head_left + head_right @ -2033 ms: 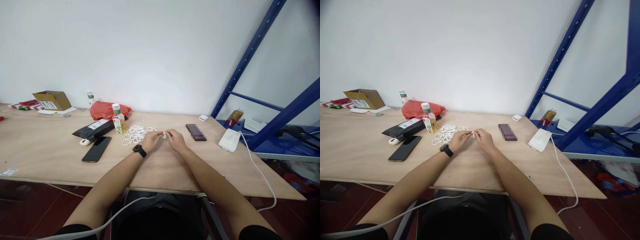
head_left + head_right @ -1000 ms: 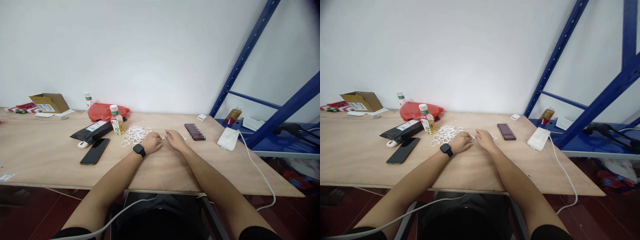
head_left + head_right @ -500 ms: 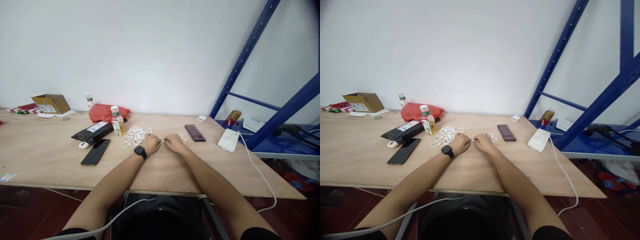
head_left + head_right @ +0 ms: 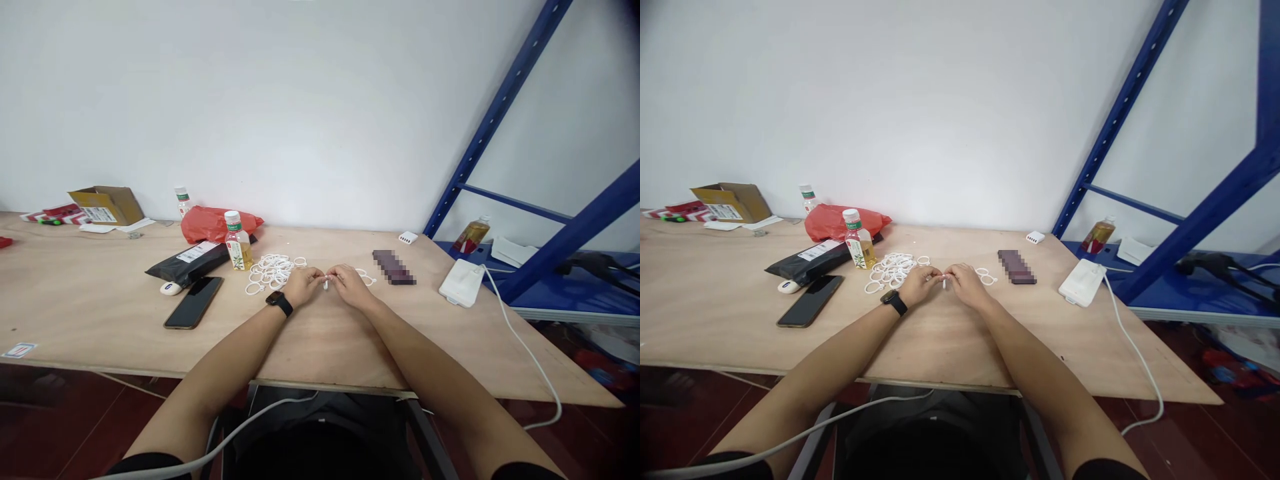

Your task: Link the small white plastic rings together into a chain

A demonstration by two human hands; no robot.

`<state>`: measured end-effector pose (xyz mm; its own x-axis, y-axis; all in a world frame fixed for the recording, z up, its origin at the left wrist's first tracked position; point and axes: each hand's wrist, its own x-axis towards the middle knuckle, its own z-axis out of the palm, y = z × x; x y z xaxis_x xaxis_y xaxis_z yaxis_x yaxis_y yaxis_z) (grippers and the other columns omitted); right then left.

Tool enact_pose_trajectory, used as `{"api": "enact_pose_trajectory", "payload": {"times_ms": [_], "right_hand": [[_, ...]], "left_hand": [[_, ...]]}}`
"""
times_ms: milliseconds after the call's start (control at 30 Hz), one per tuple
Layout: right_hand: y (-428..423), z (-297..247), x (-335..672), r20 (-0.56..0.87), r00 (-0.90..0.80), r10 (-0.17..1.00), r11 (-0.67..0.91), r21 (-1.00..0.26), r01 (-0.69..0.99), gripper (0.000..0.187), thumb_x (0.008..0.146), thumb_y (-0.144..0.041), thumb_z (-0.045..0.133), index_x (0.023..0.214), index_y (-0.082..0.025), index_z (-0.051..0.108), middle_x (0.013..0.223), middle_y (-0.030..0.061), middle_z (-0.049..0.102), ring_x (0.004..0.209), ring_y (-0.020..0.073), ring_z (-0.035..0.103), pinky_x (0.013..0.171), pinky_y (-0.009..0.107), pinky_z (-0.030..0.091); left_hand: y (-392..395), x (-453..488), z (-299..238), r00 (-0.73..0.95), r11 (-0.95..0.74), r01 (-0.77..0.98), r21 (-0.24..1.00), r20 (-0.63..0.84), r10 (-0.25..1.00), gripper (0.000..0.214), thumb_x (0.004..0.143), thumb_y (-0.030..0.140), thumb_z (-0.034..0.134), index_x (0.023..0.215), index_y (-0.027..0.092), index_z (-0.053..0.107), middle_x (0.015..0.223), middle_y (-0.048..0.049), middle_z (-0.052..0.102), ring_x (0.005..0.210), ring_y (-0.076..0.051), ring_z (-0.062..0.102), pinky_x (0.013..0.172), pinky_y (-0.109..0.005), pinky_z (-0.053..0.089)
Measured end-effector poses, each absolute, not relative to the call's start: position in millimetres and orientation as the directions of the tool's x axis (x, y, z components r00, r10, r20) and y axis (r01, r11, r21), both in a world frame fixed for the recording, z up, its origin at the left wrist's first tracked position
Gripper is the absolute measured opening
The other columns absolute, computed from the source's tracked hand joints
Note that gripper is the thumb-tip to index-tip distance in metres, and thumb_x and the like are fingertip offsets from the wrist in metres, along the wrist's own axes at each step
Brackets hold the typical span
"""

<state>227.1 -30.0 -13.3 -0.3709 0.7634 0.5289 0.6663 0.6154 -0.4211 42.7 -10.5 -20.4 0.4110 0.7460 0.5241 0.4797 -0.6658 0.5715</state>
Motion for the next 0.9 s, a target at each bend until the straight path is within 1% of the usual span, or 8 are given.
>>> {"api": "enact_pose_trajectory", "payload": {"times_ms": [100,300,400,467,567,700,800,900], "right_hand": [[-30,-5,230,0.538,-0.348,0.767,0.586,-0.368,0.722,0.017,0.095,-0.024,0.045,0.089,-0.019,0.061,0.090,0.0052,0.068,0.086,0.0194,0.059,0.081,0.032,0.038],[-30,16,261,0.589,-0.259,0.766,0.380,-0.090,0.920,0.015,0.090,-0.024,0.050,0.089,-0.019,0.065,0.095,0.0090,0.069,0.095,0.0249,0.055,0.089,0.038,0.032],[-30,16,266,0.596,-0.206,0.776,0.327,-0.100,0.940,0.013,0.086,-0.026,0.056,0.087,-0.019,0.067,0.097,0.0088,0.069,0.097,0.0256,0.055,0.088,0.038,0.033],[-29,12,261,0.566,-0.235,0.790,0.369,-0.134,0.920,0.014,0.086,-0.027,0.057,0.090,-0.019,0.067,0.098,0.0079,0.069,0.097,0.0244,0.056,0.087,0.037,0.035],[-30,3,246,0.486,-0.360,0.796,0.490,-0.169,0.855,0.016,0.086,-0.029,0.058,0.094,-0.019,0.068,0.099,0.0064,0.070,0.097,0.0224,0.057,0.087,0.035,0.037],[-29,-5,237,0.416,-0.449,0.791,0.554,-0.176,0.813,0.018,0.086,-0.028,0.059,0.100,-0.019,0.068,0.102,0.0062,0.070,0.099,0.0222,0.058,0.089,0.034,0.039],[-25,-10,243,0.385,-0.444,0.809,0.532,-0.158,0.832,0.020,0.088,-0.027,0.057,0.104,-0.020,0.067,0.105,0.0067,0.069,0.101,0.0226,0.057,0.091,0.035,0.039],[-17,-14,258,0.342,-0.427,0.837,0.493,-0.133,0.860,0.022,0.088,-0.022,0.055,0.107,-0.020,0.067,0.109,0.0077,0.067,0.104,0.0227,0.056,0.093,0.035,0.039]], "left_hand": [[-11,45,-18,0.387,-0.644,0.549,0.533,0.521,0.761,0.029,0.092,0.042,0.053,0.091,0.020,0.072,0.086,-0.0038,0.074,0.080,-0.017,0.064,0.079,-0.029,0.045],[-9,34,-18,0.392,-0.536,0.803,0.260,0.447,0.804,0.026,0.090,0.038,0.053,0.105,0.024,0.068,0.119,-0.0081,0.065,0.118,-0.028,0.051,0.105,-0.051,0.028],[-2,29,-20,0.380,-0.470,0.866,0.172,0.384,0.841,0.030,0.089,0.039,0.052,0.112,0.024,0.064,0.130,-0.0106,0.059,0.128,-0.033,0.042,0.108,-0.059,0.019],[5,29,-20,0.371,-0.442,0.887,0.136,0.363,0.855,0.036,0.089,0.043,0.050,0.117,0.024,0.061,0.135,-0.0120,0.055,0.132,-0.036,0.036,0.108,-0.063,0.015],[16,31,-20,0.379,-0.424,0.901,0.090,0.314,0.871,0.035,0.089,0.042,0.047,0.113,0.022,0.063,0.128,-0.0130,0.060,0.130,-0.037,0.040,0.108,-0.064,0.013],[27,36,-21,0.430,-0.458,0.888,0.051,0.265,0.863,0.022,0.083,0.023,0.053,0.096,0.020,0.070,0.102,-0.0119,0.071,0.110,-0.032,0.055,0.109,-0.062,0.009],[27,40,-18,0.450,-0.504,0.856,0.115,0.313,0.836,0.024,0.079,0.014,0.054,0.094,0.022,0.072,0.097,-0.0102,0.073,0.106,-0.029,0.057,0.110,-0.057,0.010],[19,44,-9,0.421,-0.527,0.821,0.219,0.390,0.818,0.025,0.083,0.015,0.051,0.093,0.024,0.071,0.096,-0.0075,0.074,0.104,-0.026,0.057,0.108,-0.053,0.017]]}}
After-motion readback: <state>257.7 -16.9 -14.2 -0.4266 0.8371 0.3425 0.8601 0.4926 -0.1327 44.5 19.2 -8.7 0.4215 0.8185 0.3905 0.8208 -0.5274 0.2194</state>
